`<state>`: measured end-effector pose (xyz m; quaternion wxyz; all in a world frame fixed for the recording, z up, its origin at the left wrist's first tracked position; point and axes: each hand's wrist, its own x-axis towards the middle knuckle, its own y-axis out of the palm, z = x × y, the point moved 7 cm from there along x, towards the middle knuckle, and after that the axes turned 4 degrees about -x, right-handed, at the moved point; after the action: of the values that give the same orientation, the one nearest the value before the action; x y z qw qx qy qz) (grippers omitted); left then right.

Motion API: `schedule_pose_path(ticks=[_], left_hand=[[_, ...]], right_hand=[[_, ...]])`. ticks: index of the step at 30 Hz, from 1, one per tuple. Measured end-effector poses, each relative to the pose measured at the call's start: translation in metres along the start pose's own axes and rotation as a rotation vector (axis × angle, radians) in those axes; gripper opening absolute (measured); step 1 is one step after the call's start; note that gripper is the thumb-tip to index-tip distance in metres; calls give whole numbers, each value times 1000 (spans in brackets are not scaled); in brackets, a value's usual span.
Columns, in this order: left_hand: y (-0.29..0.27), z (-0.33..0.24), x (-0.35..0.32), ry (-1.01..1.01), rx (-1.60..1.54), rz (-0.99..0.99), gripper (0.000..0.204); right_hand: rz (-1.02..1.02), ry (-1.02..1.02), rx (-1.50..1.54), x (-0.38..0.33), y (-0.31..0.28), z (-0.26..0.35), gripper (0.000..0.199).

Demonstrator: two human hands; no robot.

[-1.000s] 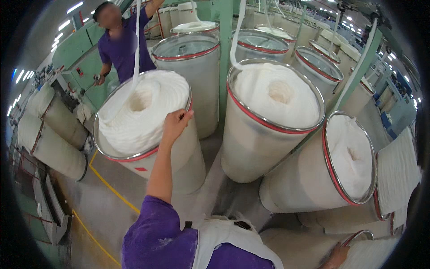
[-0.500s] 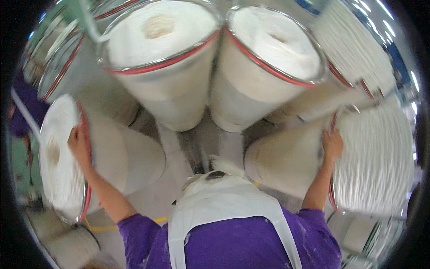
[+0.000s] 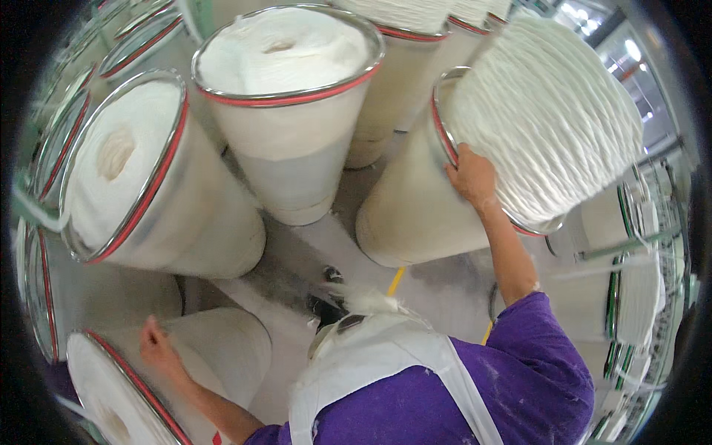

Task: The person winds white yarn into large cylindrical containers using a thin wooden stick to guide the strands. They repeatedly lift and reposition the yarn, secure it with the stick, and move between multiple containers in a factory setting.

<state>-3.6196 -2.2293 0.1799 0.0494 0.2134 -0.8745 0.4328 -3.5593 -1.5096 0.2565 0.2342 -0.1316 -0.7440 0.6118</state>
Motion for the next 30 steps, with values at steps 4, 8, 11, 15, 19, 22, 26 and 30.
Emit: schedule_pose_path(ticks=[4, 8, 11, 15, 19, 22, 26, 30], left_hand=[[116, -82, -25, 240, -354, 264, 27], [152, -204, -90, 666, -270, 533, 22], [147, -293, -125, 698, -396, 639, 18], [107, -438, -177, 1013, -683, 469, 20], [52, -564, -240, 1387, -904, 250, 54], [28, -635, -270, 1494, -975, 135, 66], [26, -699, -288, 1515, -944, 19, 62], [73, -701, -309, 1402, -656, 265, 53]], right_hand=[[10, -92, 8, -46, -5, 12, 36], [63, -165, 77, -120, -18, -15, 33], [135, -211, 151, -162, -21, -32, 31], [218, -255, 239, -204, -33, -54, 32], [-134, -675, 361, -249, -134, -82, 48], [-575, -468, 384, -254, -247, -179, 41], [-985, -328, 303, -181, -337, -272, 47], [-198, -113, 591, -133, -251, -305, 71]])
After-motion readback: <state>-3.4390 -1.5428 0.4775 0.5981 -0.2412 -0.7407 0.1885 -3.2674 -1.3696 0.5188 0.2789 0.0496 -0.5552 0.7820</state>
